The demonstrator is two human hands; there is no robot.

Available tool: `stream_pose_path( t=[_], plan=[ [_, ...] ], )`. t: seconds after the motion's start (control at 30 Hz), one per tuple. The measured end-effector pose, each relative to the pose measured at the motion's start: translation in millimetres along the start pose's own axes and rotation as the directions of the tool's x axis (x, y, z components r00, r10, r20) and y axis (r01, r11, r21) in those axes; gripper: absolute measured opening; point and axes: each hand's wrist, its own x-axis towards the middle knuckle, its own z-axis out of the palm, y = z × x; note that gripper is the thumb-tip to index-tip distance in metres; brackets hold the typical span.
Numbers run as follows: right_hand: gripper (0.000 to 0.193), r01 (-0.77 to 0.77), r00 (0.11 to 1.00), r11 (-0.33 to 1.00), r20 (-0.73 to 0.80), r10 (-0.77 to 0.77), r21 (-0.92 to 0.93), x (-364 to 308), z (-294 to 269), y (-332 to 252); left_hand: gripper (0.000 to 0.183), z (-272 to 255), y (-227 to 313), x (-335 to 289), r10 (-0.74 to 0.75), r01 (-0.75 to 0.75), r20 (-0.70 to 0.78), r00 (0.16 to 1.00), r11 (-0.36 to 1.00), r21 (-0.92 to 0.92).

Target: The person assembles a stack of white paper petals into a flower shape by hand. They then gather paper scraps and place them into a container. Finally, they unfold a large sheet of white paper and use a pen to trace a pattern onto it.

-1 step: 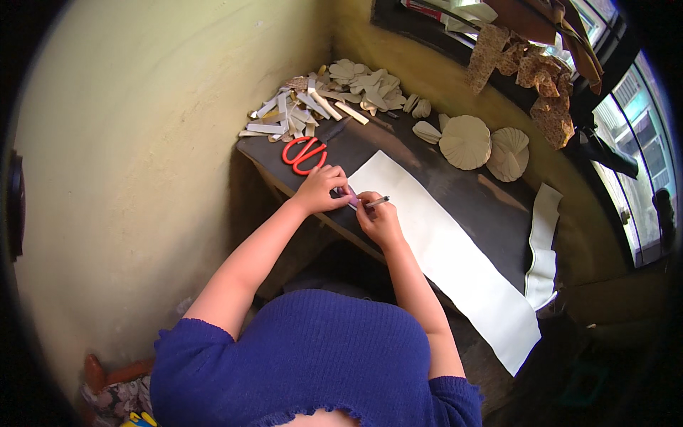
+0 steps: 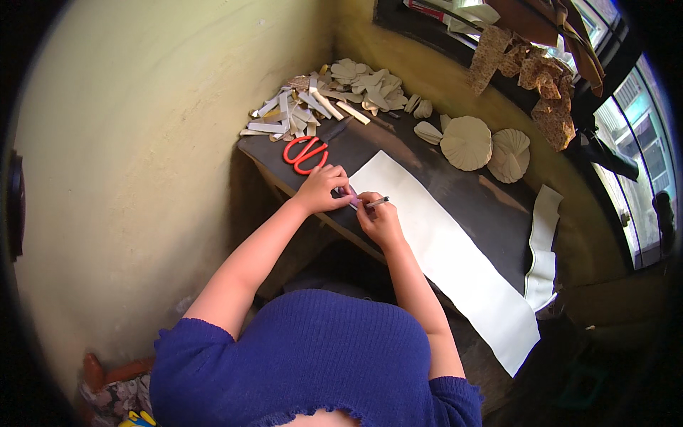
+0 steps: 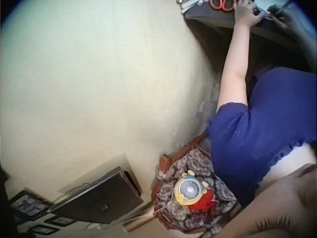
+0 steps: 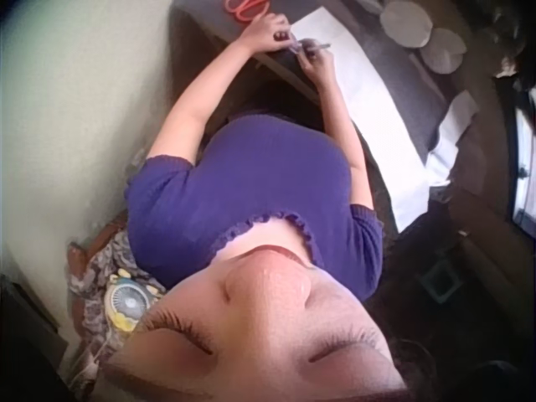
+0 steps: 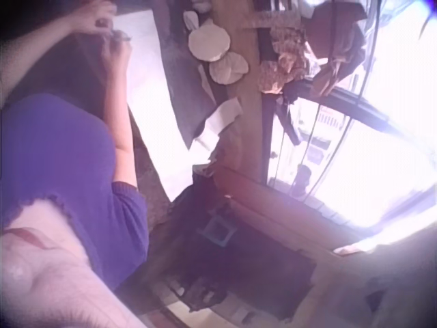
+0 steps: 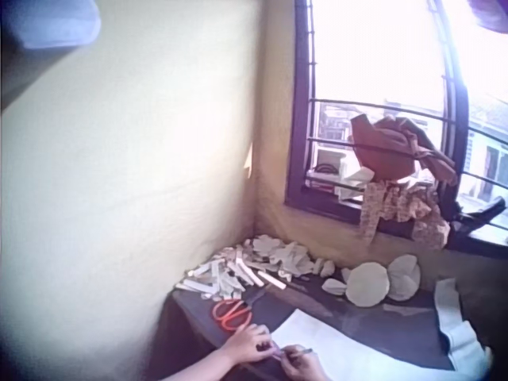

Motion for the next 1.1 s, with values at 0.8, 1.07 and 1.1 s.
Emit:
stream_pose_path(
  t=[0.8, 1.07, 1.1],
  plan=[
    [0.013, 0.136, 0.991, 0.990, 0.014, -0.135, -0.043, 3.3, 4.4, -2.1, 0.022, 1.8, -4.1, -1.5, 0.034, -0.034, 0.003, 0.999, 0.999, 0.021],
    [0.014, 0.095, 0.994, 0.996, 0.049, -0.094, -0.006, 2.6, 4.0, 0.3, 0.022, 1.2, -3.9, -0.5, 0.031, -0.031, 0.016, 0.999, 0.999, 0.029],
    [0.013, 0.096, 0.994, 0.995, 0.045, -0.096, -0.004, 2.8, 4.1, 0.1, 0.022, 1.5, -3.9, -0.3, 0.030, -0.030, 0.016, 0.999, 0.999, 0.030]
  ],
)
